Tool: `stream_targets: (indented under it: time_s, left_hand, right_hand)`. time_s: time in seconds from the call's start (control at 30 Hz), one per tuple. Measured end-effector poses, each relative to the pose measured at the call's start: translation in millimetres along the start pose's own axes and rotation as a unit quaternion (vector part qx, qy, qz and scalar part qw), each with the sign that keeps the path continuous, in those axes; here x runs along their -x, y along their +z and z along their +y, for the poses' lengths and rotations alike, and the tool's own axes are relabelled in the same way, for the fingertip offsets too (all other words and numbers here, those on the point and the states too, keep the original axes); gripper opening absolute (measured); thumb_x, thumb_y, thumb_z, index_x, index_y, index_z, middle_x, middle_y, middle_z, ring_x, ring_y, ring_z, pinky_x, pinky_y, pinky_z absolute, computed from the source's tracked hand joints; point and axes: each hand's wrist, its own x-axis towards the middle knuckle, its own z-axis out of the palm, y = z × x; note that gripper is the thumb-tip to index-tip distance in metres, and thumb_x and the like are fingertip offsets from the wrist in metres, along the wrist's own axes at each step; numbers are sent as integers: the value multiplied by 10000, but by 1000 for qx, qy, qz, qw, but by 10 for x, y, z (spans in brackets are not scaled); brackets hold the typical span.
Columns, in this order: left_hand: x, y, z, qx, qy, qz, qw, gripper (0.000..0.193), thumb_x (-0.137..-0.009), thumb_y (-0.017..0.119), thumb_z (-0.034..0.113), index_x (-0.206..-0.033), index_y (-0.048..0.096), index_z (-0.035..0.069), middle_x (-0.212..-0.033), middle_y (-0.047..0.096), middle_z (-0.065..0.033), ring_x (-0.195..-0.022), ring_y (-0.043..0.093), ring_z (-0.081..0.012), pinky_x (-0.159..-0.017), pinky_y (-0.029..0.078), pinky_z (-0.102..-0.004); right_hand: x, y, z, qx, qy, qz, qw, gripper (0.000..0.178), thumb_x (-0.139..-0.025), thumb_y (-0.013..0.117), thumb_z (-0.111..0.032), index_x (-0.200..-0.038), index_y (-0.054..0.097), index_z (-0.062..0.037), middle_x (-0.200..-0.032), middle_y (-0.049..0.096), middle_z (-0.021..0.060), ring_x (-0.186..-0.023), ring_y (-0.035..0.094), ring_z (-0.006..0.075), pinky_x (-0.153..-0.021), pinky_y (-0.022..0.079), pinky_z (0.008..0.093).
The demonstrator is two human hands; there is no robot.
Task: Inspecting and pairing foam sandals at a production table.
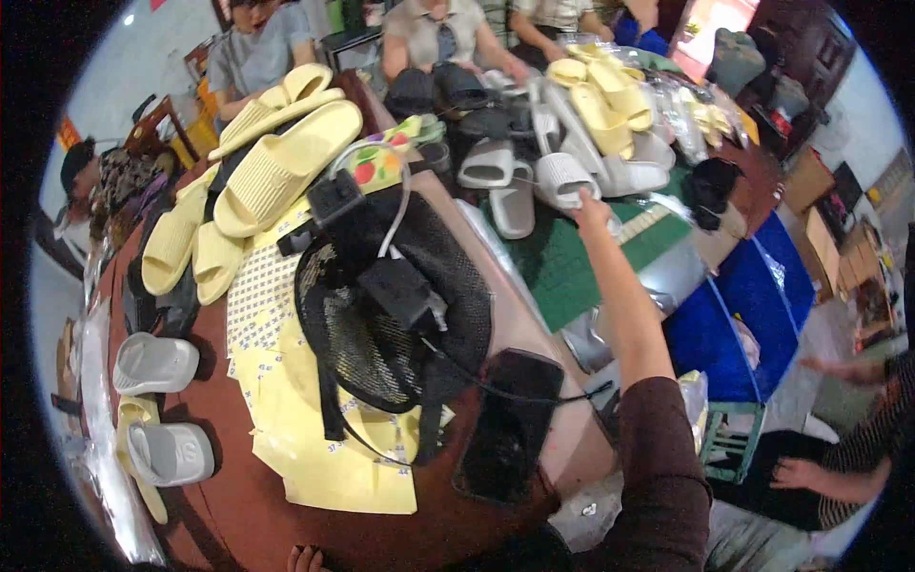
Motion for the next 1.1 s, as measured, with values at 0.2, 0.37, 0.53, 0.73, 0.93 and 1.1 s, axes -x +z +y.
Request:
stream_targets:
  time_s: [0.2,0.37,0.53,0.73,0.93,1.1]
  left_hand:
    - [131,162,-103,20,63,-22,998,603,-907,594,251,-1391,285,68,-1407,380,-146,-1290,358,-367,-1057,314,-483]
    - [51,-93,230,1,-70,33,997,210,-941,461,71,-1013,630,-30,-1101,619,-164,-1130,530,-360,-976,401,-480]
    - [35,-147,266,12,-96,47,994,235,-937,463,102,-1000,651,-24,-1105,625,-134,-1139,529,-345,-988,382,-479]
    - [52,-132,250,56,-105,55,991,243,-920,504,137,-1077,622,-6,-1194,585,-123,-1222,467,-330,-1015,355,-475]
    - [-19,-397,367,243,-146,67,957,290,-917,531,125,-1178,573,5,-1267,537,-136,-1265,424,-328,-1056,319,-456]
    - [-157,-610,596,490,-158,8,857,441,-943,517,283,-1289,494,9,-1351,474,-158,-1280,416,-303,-1057,314,-418]
  right_hand:
    - [107,-644,-496,81,-62,192,976,269,-682,751,-270,-872,738,-80,-834,698,87,-716,648,217,-640,514,329]
    - [844,-893,-1006,-127,-14,128,983,294,-740,697,-248,-953,695,-44,-921,667,96,-770,645,256,-683,570,403]
    - [1358,-1373,-1723,-187,-20,87,978,326,-821,673,-151,-1099,549,-34,-1014,582,125,-825,604,270,-637,584,418]
    - [1927,-2080,-2465,-223,-125,2,967,240,-855,622,-95,-1047,546,27,-992,578,132,-856,611,263,-706,581,415]
    - [3152,-2335,-3047,-178,-222,-202,937,271,-902,570,-133,-1119,560,29,-1000,573,106,-874,588,210,-728,522,298]
    - [4602,-1834,-3105,-223,-147,-380,885,395,-840,512,-19,-1231,481,20,-1079,585,125,-880,607,215,-682,511,276]
